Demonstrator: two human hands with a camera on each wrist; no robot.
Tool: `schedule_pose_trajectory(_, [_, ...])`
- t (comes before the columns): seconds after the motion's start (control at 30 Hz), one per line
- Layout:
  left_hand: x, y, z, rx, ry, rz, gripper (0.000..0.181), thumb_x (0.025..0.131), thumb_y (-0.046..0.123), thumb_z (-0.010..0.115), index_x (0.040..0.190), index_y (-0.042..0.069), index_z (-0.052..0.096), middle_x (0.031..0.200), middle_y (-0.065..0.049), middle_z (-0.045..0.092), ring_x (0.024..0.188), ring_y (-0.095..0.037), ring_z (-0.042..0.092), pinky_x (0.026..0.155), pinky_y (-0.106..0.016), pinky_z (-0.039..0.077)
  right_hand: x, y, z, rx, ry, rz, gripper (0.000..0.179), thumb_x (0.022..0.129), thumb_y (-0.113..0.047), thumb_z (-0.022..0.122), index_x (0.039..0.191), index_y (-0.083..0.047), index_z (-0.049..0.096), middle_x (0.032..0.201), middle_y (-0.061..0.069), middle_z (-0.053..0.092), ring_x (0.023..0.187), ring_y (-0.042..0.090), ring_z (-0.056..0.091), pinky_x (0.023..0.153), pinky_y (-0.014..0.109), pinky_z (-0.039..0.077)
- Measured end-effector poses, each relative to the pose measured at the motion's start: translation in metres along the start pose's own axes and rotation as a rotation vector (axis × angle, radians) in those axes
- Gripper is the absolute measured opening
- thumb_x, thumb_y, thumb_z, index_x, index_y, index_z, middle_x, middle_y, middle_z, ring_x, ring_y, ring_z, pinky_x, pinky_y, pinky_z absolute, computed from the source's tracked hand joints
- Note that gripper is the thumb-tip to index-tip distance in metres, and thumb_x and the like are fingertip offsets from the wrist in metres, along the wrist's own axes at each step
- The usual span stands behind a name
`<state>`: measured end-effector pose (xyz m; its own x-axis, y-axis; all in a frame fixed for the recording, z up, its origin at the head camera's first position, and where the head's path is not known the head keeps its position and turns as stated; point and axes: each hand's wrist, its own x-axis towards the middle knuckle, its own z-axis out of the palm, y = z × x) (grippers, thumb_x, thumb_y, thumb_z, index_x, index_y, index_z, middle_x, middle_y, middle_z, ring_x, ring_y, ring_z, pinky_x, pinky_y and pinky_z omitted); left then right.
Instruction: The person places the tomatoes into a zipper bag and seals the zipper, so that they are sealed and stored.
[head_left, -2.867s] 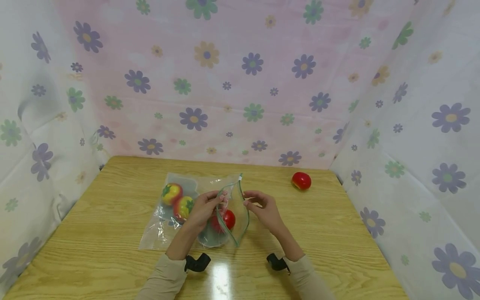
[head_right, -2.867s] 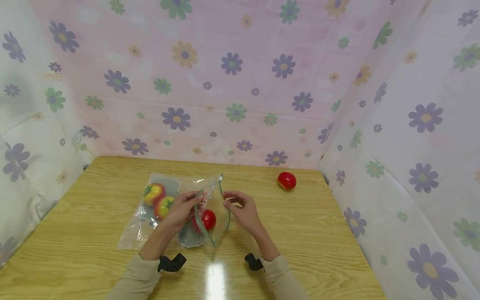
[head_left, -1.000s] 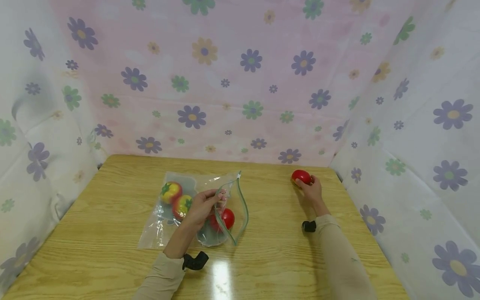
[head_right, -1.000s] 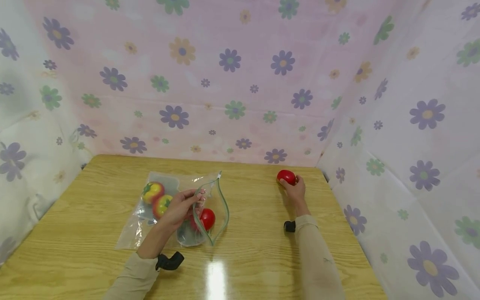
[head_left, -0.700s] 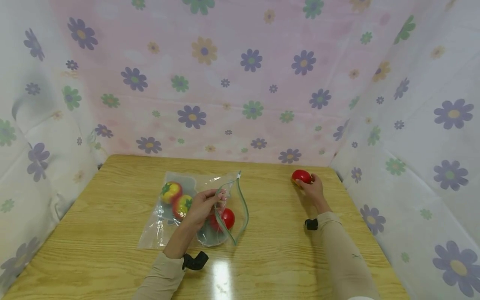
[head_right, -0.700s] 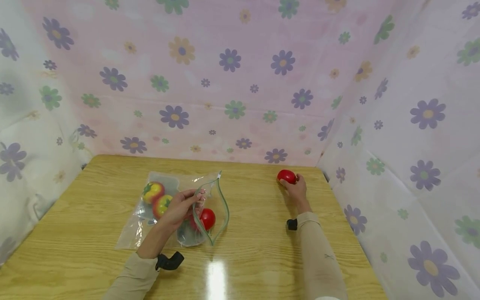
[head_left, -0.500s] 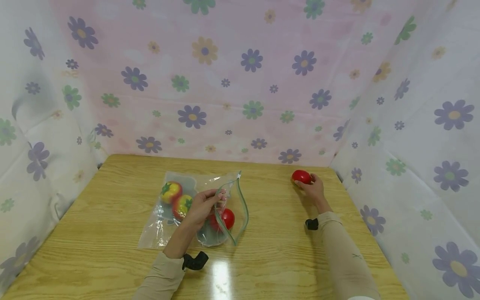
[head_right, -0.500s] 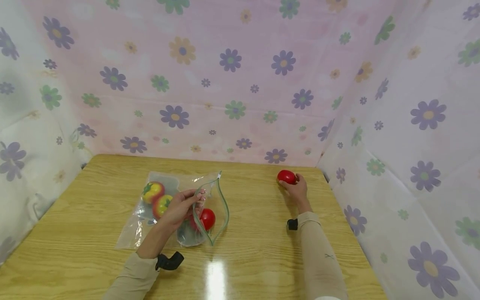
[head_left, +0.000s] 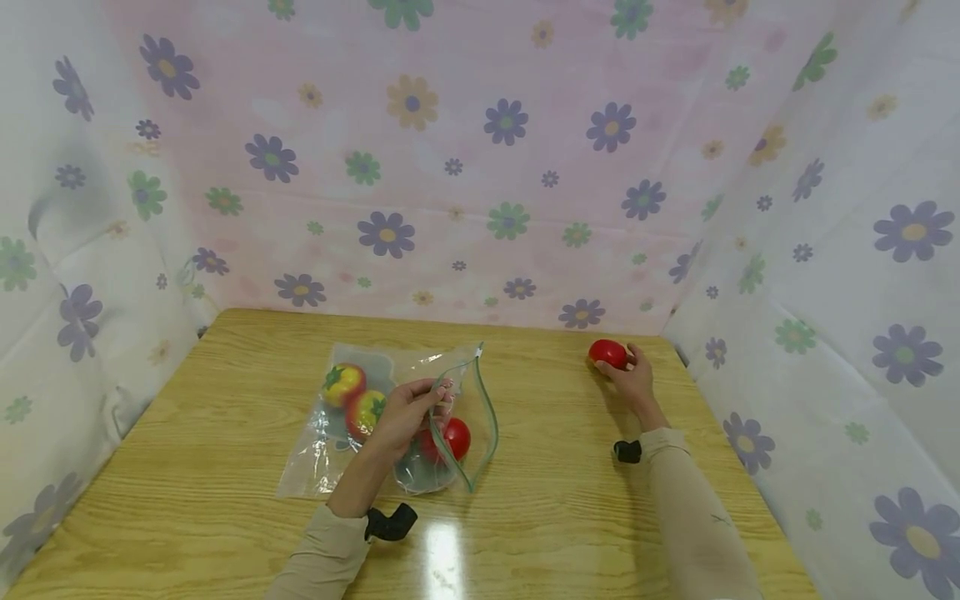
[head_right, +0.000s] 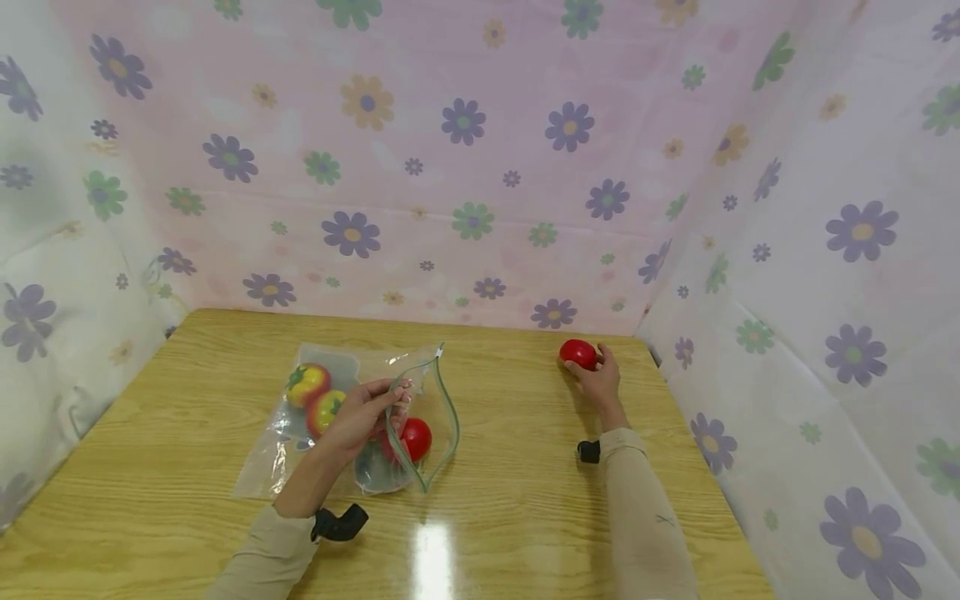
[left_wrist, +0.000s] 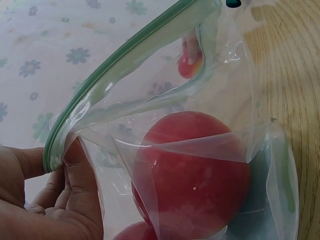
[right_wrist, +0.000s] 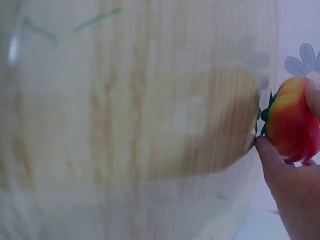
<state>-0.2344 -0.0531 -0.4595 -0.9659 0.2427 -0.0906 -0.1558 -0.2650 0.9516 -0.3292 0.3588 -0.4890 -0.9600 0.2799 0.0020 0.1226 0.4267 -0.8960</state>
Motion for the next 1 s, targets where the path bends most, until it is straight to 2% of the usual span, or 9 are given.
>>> schedule_pose_trajectory(0.23, [-0.001,0.0,0.002,0.013,0.039,-0.01,0.03,0.105,0.007,0.055,0.127,-0.013,0.06,0.084,0.003,0.07,0.067,-0.009,0.065,0.06,-0.02,0.056,-0.006,0.001,0.003,0.046,0.105,-0.044,0.072,0.09,-0.016,0.08,0.151,-0.002,0.045,0.149,0.027,0.045,0.132,0.045,0.05,0.115,0.051,0.04])
schedule_pose_trajectory(0.43, [-0.001,0.0,0.003,0.019,0.05,-0.008,0.029,0.105,0.006,0.054,0.126,-0.013,0.06,0.083,0.002,0.07,0.066,-0.009,0.064,0.06,-0.02,0.055,-0.009,0.004,0.005,0.065,0.119,-0.067,0.073,0.085,-0.02,0.085,0.147,-0.003,0.052,0.144,0.024,0.051,0.127,0.042,0.057,0.11,0.046,0.046])
schedule_pose_trajectory(0.53, [0.0,0.0,0.003,0.018,0.042,-0.009,0.029,0.105,0.006,0.054,0.126,-0.013,0.06,0.082,0.002,0.069,0.066,-0.01,0.062,0.06,-0.02,0.054,-0.011,0.005,0.006,0.083,0.113,-0.076,0.072,0.083,-0.02,0.087,0.145,-0.005,0.055,0.14,0.021,0.054,0.123,0.038,0.06,0.104,0.034,0.051])
schedule_pose_trajectory(0.63, [0.0,-0.001,0.003,0.021,0.034,-0.008,0.029,0.105,0.007,0.055,0.125,-0.013,0.059,0.081,0.001,0.068,0.065,-0.011,0.06,0.06,-0.02,0.053,-0.014,0.004,0.007,0.112,0.094,-0.081,0.072,0.081,-0.02,0.089,0.143,-0.005,0.057,0.137,0.019,0.055,0.118,0.034,0.061,0.092,0.017,0.053])
schedule_pose_trajectory(0.7, [0.001,-0.001,0.002,0.023,0.032,-0.009,0.029,0.105,0.008,0.055,0.125,-0.014,0.059,0.081,0.001,0.067,0.064,-0.011,0.059,0.06,-0.02,0.053,-0.016,0.002,0.008,0.131,0.075,-0.08,0.071,0.081,-0.018,0.089,0.143,-0.005,0.057,0.136,0.018,0.055,0.115,0.031,0.061,0.083,0.011,0.052])
schedule_pose_trajectory(0.87, [0.002,-0.002,0.002,0.026,0.043,-0.014,0.028,0.105,0.007,0.055,0.124,-0.013,0.06,0.08,0.001,0.068,0.064,-0.011,0.06,0.06,-0.02,0.053,-0.027,-0.009,0.012,0.129,0.008,-0.116,0.067,0.083,-0.017,0.087,0.142,-0.005,0.057,0.136,0.019,0.056,0.111,0.027,0.061,0.081,0.01,0.052])
schedule_pose_trajectory(1.0, [0.002,-0.002,0.002,0.029,0.049,-0.016,0.028,0.105,0.008,0.056,0.123,-0.013,0.06,0.081,0.002,0.068,0.065,-0.01,0.061,0.061,-0.02,0.054,-0.037,-0.016,0.017,0.1,-0.08,-0.145,0.068,0.082,-0.023,0.088,0.141,-0.005,0.058,0.138,0.02,0.057,0.113,0.029,0.06,0.083,0.011,0.052])
